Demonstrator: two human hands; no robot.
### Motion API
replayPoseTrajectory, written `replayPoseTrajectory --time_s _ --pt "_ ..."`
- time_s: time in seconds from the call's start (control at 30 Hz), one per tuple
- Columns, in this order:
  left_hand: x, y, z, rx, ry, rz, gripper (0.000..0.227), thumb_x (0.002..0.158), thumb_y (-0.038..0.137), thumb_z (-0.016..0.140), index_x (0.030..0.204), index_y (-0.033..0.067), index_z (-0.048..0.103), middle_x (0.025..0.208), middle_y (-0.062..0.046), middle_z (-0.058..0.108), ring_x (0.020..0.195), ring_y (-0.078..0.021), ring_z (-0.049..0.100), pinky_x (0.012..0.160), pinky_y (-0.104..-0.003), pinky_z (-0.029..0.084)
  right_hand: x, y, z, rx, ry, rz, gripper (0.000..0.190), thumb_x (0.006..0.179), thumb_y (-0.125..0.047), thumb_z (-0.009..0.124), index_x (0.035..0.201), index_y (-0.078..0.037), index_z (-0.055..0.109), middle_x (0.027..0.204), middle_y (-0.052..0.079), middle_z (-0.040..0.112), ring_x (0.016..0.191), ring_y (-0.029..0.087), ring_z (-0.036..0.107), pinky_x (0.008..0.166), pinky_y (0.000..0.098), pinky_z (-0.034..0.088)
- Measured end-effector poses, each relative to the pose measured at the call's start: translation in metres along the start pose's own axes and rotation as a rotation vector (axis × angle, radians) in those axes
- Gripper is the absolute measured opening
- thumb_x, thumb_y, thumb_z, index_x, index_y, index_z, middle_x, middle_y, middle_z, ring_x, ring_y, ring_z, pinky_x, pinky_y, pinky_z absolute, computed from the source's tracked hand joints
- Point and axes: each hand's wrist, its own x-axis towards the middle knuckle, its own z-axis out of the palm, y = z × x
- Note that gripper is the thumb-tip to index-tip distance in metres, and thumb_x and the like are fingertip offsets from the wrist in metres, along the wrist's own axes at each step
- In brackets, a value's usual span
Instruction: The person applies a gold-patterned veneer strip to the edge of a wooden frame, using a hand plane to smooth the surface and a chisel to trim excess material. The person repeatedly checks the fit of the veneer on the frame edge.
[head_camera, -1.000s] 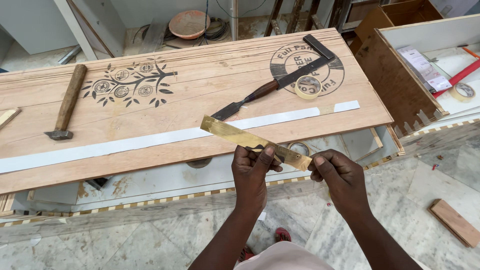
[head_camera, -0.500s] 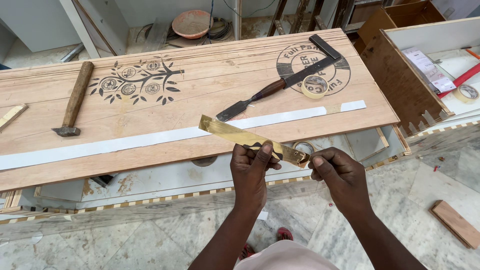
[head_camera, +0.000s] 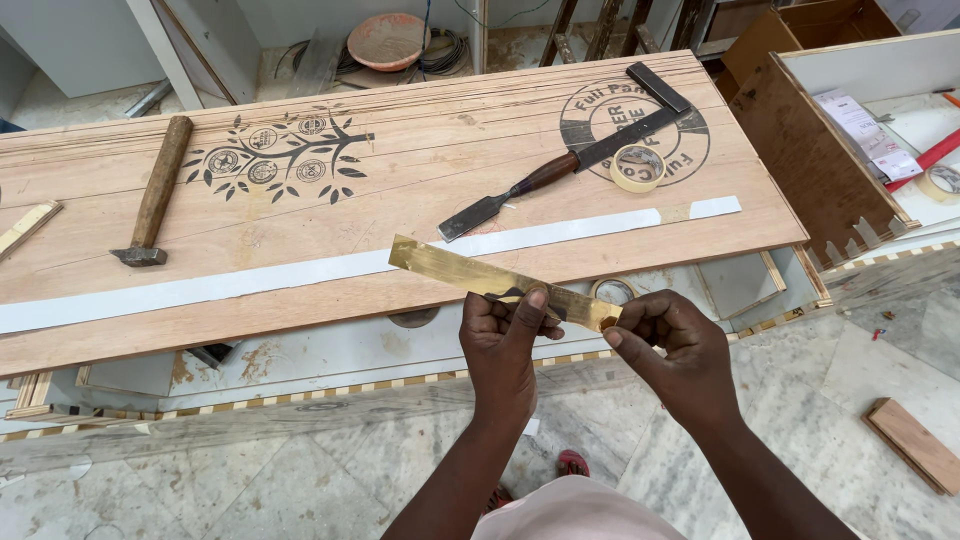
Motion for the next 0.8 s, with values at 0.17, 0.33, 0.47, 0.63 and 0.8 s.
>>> replayPoseTrajectory --time_s 0.17,0.33,0.47,0.63,0.8 --pt "-0.0026 0.0001 0.0008 -0.023 0.001 -0.02 0.025 0.091 0.012 0.077 0.107 0.0021 0.061 0.087 -0.009 0.071 0.069 -0.0133 0.069 0.059 -0.031 0.061 0.0004 -0.0022 0.0022 -0.088 0.028 0.05 0.02 0.087 -0.011 0.08 0.1 -0.002 0.067 0.089 0.003 0.072 0.082 0.008 0.069 0.075 0.0244 0.06" --pt "-0.002 -0.0019 0.0005 -0.018 0.0 -0.016 0.026 0.092 0.013 0.078 0.108 0.0018 0.061 0.085 -0.009 0.071 0.068 -0.0133 0.068 0.058 -0.03 0.06 -0.0001 -0.0025 0.002 -0.092 0.083 0.166 0.014 0.093 -0.015 0.075 0.098 -0.002 0.072 0.083 0.004 0.073 0.074 0.009 0.067 0.064 0.0258 0.056" --pt "-0.0021 -0.004 0.0009 -0.008 0.002 -0.019 0.026 0.092 0.013 0.078 0.109 0.0014 0.062 0.085 -0.009 0.071 0.068 -0.0133 0.069 0.059 -0.03 0.06 -0.0011 -0.0003 -0.0002 -0.08 0.084 0.155 0.015 0.096 -0.017 0.071 0.098 -0.003 0.073 0.081 0.004 0.072 0.072 0.008 0.067 0.063 0.0253 0.056" --pt "-0.0037 -0.0056 0.0028 -0.008 -0.003 -0.017 0.026 0.092 0.013 0.078 0.109 0.0013 0.061 0.086 -0.009 0.071 0.069 -0.0137 0.069 0.059 -0.031 0.061 -0.001 0.0001 -0.0013 -0.025 0.089 0.149 0.016 0.099 -0.019 0.068 0.098 -0.004 0.071 0.081 0.002 0.071 0.072 0.008 0.067 0.064 0.0241 0.056" --pt "-0.0037 -0.0084 0.0023 -0.025 0.006 -0.021 0.025 0.091 0.011 0.077 0.109 0.0007 0.061 0.088 -0.01 0.071 0.069 -0.0136 0.069 0.061 -0.031 0.061 -0.0013 -0.0035 0.0014 -0.101 0.094 0.209 0.016 0.092 -0.016 0.076 0.097 -0.002 0.07 0.078 0.005 0.07 0.07 0.009 0.063 0.062 0.0253 0.053"
